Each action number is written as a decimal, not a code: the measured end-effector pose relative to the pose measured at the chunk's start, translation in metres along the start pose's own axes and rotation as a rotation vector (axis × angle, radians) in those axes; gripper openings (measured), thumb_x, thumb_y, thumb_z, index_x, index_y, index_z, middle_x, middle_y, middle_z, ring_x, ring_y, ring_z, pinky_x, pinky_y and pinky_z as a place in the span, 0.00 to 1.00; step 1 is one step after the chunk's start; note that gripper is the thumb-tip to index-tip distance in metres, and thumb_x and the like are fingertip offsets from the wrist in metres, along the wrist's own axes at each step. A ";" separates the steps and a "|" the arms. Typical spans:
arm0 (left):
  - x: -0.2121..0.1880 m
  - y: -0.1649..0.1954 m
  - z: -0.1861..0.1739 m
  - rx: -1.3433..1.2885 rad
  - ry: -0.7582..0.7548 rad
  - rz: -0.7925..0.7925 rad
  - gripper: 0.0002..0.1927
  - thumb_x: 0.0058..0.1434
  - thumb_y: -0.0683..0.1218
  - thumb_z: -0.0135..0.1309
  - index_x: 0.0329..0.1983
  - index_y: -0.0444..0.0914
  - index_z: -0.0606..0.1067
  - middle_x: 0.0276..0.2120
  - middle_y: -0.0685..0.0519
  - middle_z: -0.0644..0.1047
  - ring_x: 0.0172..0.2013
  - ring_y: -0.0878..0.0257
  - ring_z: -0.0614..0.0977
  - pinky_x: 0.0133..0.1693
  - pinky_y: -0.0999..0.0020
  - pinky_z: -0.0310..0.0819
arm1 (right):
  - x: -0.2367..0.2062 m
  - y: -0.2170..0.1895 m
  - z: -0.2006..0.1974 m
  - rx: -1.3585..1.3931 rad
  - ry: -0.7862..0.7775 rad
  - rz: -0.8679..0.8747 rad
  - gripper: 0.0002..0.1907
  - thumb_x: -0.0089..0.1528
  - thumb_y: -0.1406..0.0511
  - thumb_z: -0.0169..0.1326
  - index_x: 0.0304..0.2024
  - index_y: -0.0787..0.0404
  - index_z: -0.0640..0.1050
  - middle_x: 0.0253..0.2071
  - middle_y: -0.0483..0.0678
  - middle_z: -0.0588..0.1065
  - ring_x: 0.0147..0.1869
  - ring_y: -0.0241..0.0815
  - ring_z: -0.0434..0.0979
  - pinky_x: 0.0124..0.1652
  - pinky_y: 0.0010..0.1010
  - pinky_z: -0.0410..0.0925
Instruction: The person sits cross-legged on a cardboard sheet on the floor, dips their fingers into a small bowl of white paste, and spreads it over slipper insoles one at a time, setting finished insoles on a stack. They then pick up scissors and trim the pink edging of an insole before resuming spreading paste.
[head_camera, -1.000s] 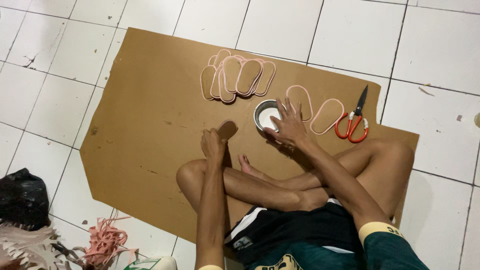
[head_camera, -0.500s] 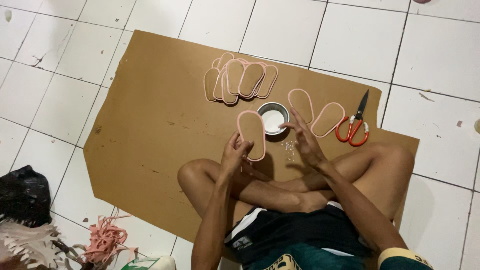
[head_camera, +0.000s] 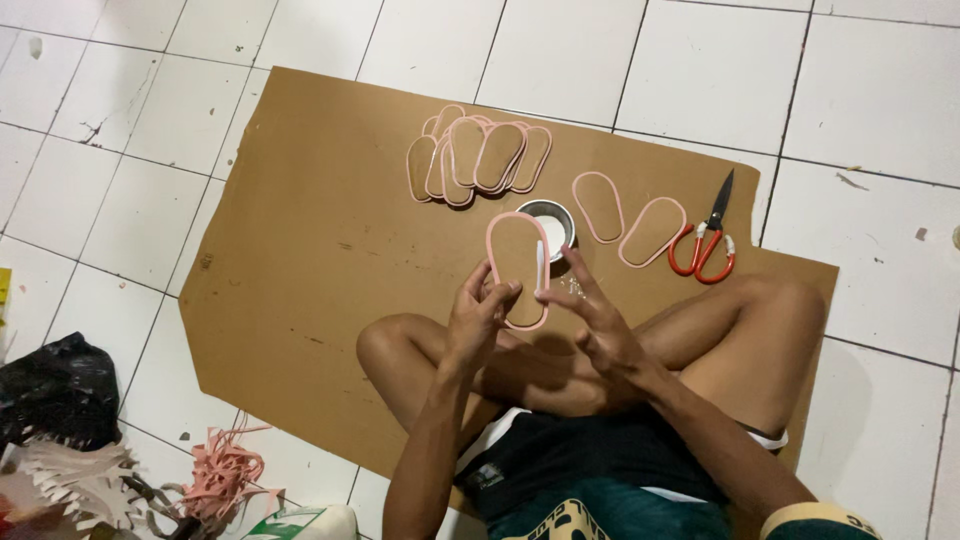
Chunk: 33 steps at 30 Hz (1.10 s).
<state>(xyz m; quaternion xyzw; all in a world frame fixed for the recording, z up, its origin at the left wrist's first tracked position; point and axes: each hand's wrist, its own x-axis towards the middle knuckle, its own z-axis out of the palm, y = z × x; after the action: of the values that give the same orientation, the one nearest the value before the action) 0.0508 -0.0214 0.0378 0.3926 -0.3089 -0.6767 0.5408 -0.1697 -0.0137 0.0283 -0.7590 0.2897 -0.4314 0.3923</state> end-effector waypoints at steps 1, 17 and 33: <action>0.001 0.000 0.000 0.006 0.013 -0.007 0.25 0.66 0.38 0.56 0.66 0.30 0.67 0.26 0.60 0.74 0.24 0.76 0.68 0.27 0.81 0.60 | -0.004 -0.001 0.002 0.010 0.000 -0.023 0.39 0.70 0.35 0.30 0.66 0.50 0.74 0.82 0.61 0.42 0.87 0.63 0.38 0.78 0.54 0.43; -0.004 0.013 0.015 0.056 0.113 0.035 0.21 0.67 0.39 0.56 0.62 0.32 0.68 0.32 0.55 0.77 0.26 0.76 0.72 0.24 0.83 0.61 | 0.002 -0.011 0.003 -0.190 0.071 -0.004 0.36 0.70 0.36 0.34 0.66 0.47 0.74 0.81 0.61 0.47 0.85 0.66 0.46 0.75 0.52 0.53; 0.002 -0.046 -0.073 -0.012 0.498 0.149 0.20 0.63 0.43 0.59 0.57 0.33 0.72 0.46 0.50 0.79 0.42 0.62 0.83 0.41 0.68 0.82 | 0.041 0.112 0.027 -0.703 -0.037 0.425 0.41 0.66 0.37 0.44 0.65 0.61 0.74 0.78 0.64 0.43 0.82 0.69 0.38 0.68 0.70 0.38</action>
<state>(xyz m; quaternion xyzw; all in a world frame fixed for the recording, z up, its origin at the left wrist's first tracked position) 0.0911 -0.0124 -0.0379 0.5199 -0.1903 -0.5195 0.6509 -0.1383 -0.0946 -0.0578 -0.7776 0.5628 -0.2018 0.1947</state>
